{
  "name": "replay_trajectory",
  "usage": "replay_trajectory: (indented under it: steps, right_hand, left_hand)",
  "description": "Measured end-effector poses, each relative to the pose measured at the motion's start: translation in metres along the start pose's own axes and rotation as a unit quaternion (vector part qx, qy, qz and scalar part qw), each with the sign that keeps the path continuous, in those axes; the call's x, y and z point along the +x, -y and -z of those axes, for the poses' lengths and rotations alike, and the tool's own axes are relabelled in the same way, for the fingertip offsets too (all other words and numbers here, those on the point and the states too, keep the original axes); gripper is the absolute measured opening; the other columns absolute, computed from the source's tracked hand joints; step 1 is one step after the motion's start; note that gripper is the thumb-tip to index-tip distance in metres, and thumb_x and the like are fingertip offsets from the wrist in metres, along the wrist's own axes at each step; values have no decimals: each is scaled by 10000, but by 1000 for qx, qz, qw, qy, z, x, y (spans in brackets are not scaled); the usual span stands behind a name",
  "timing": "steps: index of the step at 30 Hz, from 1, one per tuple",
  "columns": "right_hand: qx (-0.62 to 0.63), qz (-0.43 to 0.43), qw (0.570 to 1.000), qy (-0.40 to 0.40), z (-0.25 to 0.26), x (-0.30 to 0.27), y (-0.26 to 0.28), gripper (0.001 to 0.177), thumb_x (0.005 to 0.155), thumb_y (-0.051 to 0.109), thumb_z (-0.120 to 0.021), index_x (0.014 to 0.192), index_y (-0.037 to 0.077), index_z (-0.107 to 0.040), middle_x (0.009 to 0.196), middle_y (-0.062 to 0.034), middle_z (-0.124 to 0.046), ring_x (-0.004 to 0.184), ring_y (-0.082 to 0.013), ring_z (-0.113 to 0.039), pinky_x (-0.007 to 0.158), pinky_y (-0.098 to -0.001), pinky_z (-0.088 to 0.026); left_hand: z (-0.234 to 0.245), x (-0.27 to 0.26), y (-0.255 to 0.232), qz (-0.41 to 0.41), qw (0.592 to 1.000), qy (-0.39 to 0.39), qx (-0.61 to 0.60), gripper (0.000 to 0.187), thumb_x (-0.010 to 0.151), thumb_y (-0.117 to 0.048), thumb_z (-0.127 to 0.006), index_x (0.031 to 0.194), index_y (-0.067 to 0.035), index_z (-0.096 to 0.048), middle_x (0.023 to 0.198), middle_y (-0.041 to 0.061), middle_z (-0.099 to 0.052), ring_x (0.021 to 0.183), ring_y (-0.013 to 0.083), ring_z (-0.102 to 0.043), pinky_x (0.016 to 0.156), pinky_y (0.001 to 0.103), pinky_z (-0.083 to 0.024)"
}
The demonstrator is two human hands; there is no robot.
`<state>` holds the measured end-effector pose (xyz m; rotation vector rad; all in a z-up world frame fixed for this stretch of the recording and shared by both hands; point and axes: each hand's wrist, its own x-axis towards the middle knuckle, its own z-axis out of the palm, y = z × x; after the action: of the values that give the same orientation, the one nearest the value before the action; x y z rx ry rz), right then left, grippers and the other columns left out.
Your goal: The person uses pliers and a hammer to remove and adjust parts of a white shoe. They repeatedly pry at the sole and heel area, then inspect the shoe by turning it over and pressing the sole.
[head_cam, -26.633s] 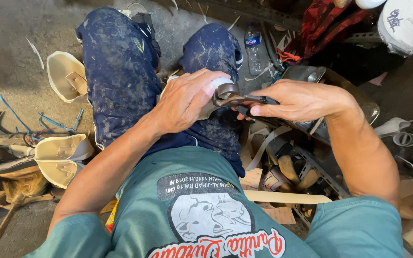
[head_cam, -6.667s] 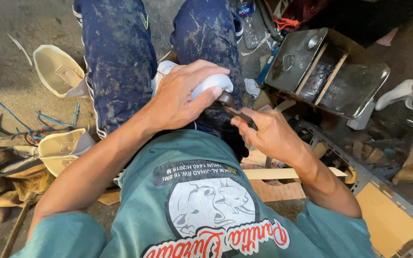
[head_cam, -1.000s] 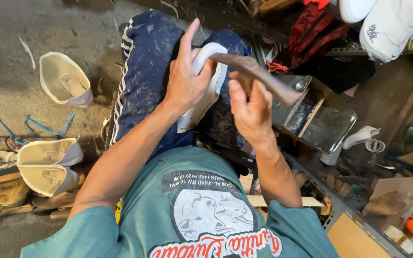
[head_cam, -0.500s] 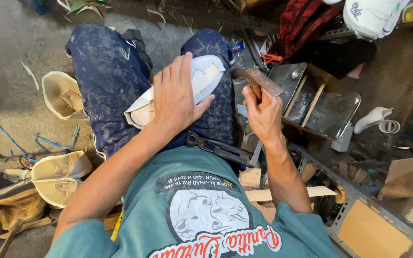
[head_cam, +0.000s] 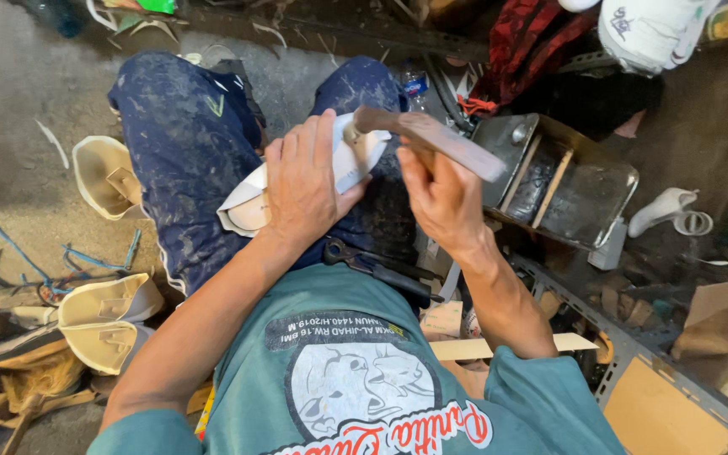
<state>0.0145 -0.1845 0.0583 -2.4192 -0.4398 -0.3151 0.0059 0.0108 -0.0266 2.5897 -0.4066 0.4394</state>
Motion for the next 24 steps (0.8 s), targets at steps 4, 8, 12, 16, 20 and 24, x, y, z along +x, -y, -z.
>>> replay_trajectory:
  steps: [4, 8, 12, 16, 20, 24]
  right_hand:
    - [8, -2, 991, -134, -12, -43, -21, 203, 976, 121, -647, 899, -32, -756, 698, -136, -674, 617, -280, -645, 676, -395, -561]
    - [21, -39, 999, 5, -12, -11, -9, 109, 976, 69, -708, 935, -32, -710, 825, -201, -743, 768, -378, -746, 618, -424, -588]
    - [-23, -39, 995, -86, 16, 10, 32, 202, 1034, 126, -641, 1009, -57, -724, 916, -208, -751, 828, -343, -743, 736, -394, -592]
    - [-14, -16, 1000, -6, 1, -1, 16, 172, 1017, 55, -614, 983, -103, -674, 865, -262, -715, 822, -435, -715, 726, -477, -588]
    - [9, -100, 986, -133, -10, -27, 7, 192, 1050, 112, -576, 1015, -45, -680, 693, -165, -659, 624, -277, -646, 672, -402, -597]
    - [-18, -56, 996, -60, -14, -20, 4, 96, 961, 60, -717, 928, -27, -694, 671, -164, -684, 661, -397, -713, 575, -419, -555]
  left_hand:
    - [2, -10, -4, 9, 1000, 13, -15, 910, 809, -604, -795, 1411, 27, -535, 1236, 180, -614, 1091, 323, -635, 898, 436, -435]
    - [-5, -9, -1, -6, 1000, -6, -10, 938, 745, -586, -844, 1402, 18, -555, 1225, 180, -625, 1087, 318, -641, 886, 428, -444]
    - [-5, -10, -6, 9, 1000, 3, -19, 933, 750, -579, -839, 1410, 13, -549, 1229, 178, -626, 1099, 319, -638, 903, 435, -444]
    - [-8, -7, -4, -3, 1000, -22, -4, 900, 778, -591, -808, 1400, 10, -558, 1225, 169, -627, 1093, 310, -643, 904, 427, -450]
    - [-5, -7, -7, 4, 1000, -7, 0, 932, 732, -568, -859, 1401, 6, -556, 1220, 166, -630, 1089, 312, -647, 908, 430, -452]
    - [3, 0, -6, -2, 1000, -9, 5, 951, 709, -567, -865, 1398, 9, -554, 1218, 168, -632, 1094, 308, -646, 905, 429, -450]
